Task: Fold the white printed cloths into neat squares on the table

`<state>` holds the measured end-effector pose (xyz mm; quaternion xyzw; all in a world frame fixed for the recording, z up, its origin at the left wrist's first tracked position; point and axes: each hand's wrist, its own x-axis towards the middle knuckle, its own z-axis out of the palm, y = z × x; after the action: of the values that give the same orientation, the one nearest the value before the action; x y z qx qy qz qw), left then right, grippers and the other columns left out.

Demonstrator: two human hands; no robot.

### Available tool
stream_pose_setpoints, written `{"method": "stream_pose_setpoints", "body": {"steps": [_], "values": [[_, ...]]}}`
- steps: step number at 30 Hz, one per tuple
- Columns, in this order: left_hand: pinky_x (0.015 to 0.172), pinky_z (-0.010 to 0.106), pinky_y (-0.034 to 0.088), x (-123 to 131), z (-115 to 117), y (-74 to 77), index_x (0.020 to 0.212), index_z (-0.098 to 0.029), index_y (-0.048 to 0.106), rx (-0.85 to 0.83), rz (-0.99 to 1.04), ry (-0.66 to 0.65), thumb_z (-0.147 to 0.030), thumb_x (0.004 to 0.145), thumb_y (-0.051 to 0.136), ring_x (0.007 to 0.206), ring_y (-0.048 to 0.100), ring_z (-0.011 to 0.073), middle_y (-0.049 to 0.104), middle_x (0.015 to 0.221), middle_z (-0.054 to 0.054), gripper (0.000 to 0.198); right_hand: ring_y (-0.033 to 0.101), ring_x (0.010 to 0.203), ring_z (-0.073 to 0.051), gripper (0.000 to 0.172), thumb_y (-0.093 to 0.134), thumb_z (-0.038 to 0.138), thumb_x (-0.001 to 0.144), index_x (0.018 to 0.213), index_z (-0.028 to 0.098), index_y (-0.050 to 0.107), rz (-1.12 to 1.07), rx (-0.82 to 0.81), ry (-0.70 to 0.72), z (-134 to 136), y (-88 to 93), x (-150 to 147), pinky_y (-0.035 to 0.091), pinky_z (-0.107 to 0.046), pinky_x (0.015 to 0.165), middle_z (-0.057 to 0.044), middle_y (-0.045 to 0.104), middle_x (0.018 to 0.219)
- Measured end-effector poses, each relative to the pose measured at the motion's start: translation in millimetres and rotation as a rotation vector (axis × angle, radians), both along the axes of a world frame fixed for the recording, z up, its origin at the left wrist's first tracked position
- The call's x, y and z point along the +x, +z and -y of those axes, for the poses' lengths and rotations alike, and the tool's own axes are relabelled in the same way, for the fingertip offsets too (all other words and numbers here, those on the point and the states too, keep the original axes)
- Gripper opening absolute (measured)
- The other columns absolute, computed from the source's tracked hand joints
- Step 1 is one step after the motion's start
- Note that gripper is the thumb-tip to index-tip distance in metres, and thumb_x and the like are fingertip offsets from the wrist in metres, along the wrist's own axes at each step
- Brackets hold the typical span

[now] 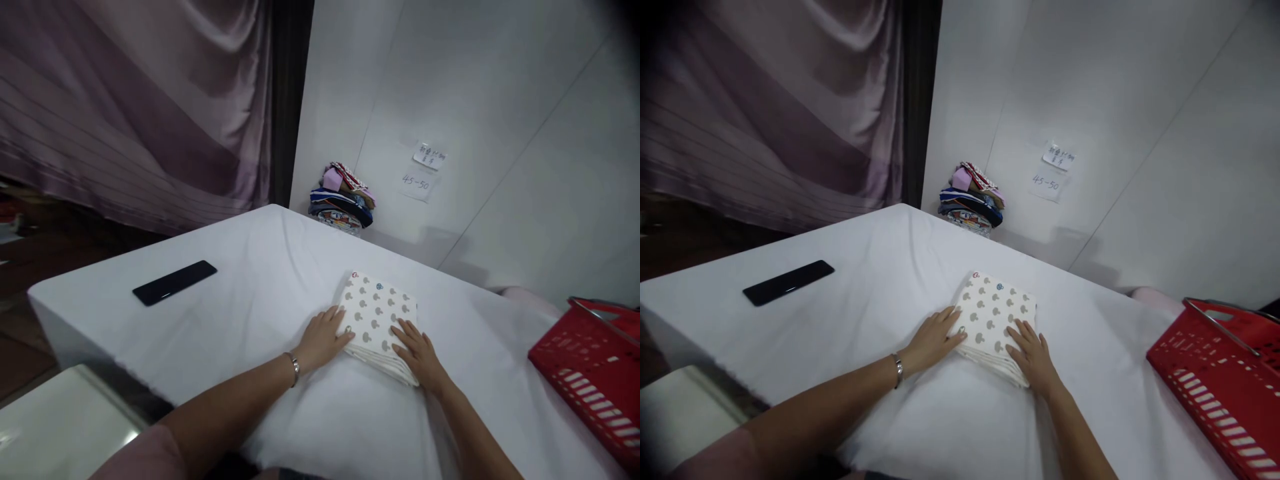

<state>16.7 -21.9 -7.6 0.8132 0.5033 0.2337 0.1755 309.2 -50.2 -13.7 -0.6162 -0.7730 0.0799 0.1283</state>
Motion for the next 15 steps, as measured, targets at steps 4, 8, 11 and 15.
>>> {"method": "stream_pose_setpoints", "body": {"steps": [4, 8, 11, 15], "values": [[0.097, 0.041, 0.033, -15, 9, -3.6, 0.133, -0.027, 0.035, 0.053, 0.005, -0.060, -0.055, 0.085, 0.038, 0.122, 0.038, 0.0251, 0.036, 0.140, 0.007, 0.056, 0.028, 0.131, -0.028, 0.041, 0.037, 0.044, 0.090, 0.128, 0.031, 0.046, 0.017, 0.100, 0.003, 17, 7.3, -9, 0.023, -0.060, 0.101, -0.006, 0.039, 0.140], [0.099, 0.043, 0.031, -16, 9, -2.6, 0.127, -0.023, 0.042, 0.219, 0.018, -0.095, -0.046, 0.082, 0.050, 0.125, 0.032, 0.0263, 0.034, 0.140, 0.009, 0.051, 0.044, 0.121, -0.027, 0.041, 0.046, 0.037, 0.088, 0.127, 0.024, 0.049, -0.018, 0.295, 0.181, 39, 4.5, -39, 0.037, -0.052, 0.096, -0.011, 0.050, 0.130], [0.099, 0.043, 0.030, -12, 8, 3.4, 0.116, -0.023, 0.051, 0.345, 0.037, -0.204, -0.033, 0.084, 0.052, 0.121, 0.037, 0.0242, 0.043, 0.132, 0.008, 0.033, 0.049, 0.115, -0.027, 0.037, 0.049, 0.030, 0.086, 0.122, 0.021, 0.053, -0.037, 0.412, 0.225, 45, 1.5, -53, 0.043, -0.048, 0.092, -0.013, 0.054, 0.124], [0.091, 0.038, 0.035, -11, 6, 7.4, 0.105, -0.023, 0.056, 0.361, 0.042, -0.344, -0.028, 0.087, 0.049, 0.102, 0.049, 0.0181, 0.058, 0.107, 0.005, 0.020, 0.055, 0.102, -0.024, 0.029, 0.045, 0.024, 0.088, 0.114, 0.023, 0.058, -0.102, 0.443, 0.188, 43, 2.3, -57, 0.048, -0.043, 0.085, -0.011, 0.058, 0.112]]}}
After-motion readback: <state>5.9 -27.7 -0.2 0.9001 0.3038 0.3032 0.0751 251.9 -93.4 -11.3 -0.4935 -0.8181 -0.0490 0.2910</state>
